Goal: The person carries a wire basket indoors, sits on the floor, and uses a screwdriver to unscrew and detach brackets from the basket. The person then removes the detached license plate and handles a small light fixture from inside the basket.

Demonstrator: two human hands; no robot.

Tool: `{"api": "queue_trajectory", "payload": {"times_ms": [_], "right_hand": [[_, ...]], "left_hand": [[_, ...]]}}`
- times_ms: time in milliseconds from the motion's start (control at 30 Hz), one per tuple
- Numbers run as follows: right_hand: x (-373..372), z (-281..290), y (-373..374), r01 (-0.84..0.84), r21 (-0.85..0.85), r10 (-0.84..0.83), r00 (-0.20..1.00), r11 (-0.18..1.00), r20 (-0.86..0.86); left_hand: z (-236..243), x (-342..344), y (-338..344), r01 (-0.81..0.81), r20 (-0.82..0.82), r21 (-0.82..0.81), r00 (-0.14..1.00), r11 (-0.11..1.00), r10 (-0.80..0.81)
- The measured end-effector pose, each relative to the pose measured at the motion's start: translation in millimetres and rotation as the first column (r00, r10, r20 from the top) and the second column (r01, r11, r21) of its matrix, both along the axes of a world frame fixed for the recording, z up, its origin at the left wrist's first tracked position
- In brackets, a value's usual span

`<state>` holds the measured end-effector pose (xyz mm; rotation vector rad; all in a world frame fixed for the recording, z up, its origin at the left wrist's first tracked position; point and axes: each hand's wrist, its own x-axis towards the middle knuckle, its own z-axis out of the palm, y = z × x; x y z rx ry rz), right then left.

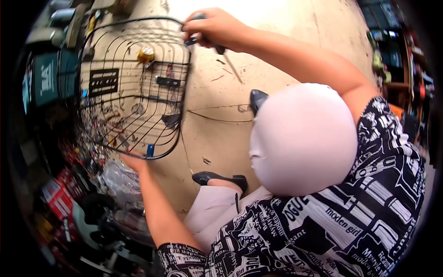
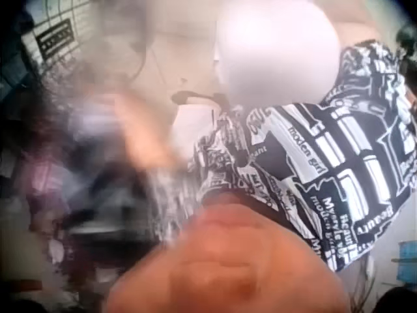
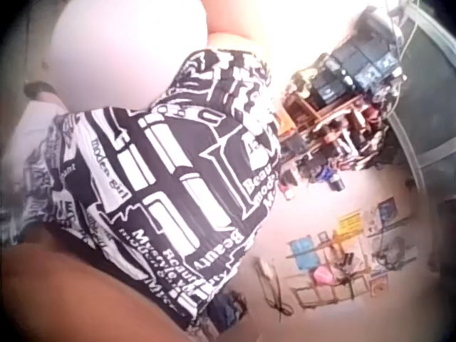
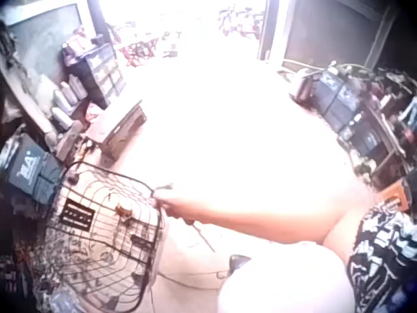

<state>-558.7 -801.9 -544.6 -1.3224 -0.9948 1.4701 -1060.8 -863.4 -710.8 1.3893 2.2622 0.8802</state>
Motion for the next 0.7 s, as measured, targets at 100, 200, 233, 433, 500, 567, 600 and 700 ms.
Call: {"api": "queue_trajectory", "payload": {"times_ms": [100,200,233,433,500,567,600,700], "right_hand": [[-9,-8,23,-0.037,0.134,0.019,0.991,0.990,0.133],[-24,1,28,-0.018,0.121,0.008,0.997,0.992,0.078],[-29,5,31,-0.018,0.129,0.009,0.998,0.991,0.063],[-36,11,38,-0.041,0.193,-0.018,0.956,0.980,0.292],[-39,11,39,-0.049,0.201,-0.005,0.966,0.978,0.258],[-42,9,40,-0.062,0.210,0.014,0.975,0.976,0.223],[-39,10,40,-0.091,0.200,0.042,0.971,0.976,0.234],[-29,-2,42,-0.098,0.189,0.053,0.972,0.977,0.229]], "left_hand": [[50,-3,28,0.040,-0.285,-0.123,0.956,0.992,-0.074],[74,-20,47,0.040,-0.460,-0.073,0.885,0.997,-0.069],[88,-30,51,0.020,-0.485,-0.106,0.872,0.994,-0.070],[155,14,72,0.042,-0.226,0.135,0.974,0.990,-0.011],[172,32,73,0.105,-0.164,0.151,0.983,0.983,-0.080],[181,57,73,0.211,-0.071,0.164,0.977,0.964,-0.201],[182,70,73,0.342,-0.144,0.174,0.937,0.924,-0.320],[194,136,64,0.658,-0.360,0.028,0.709,0.753,-0.606]]}}
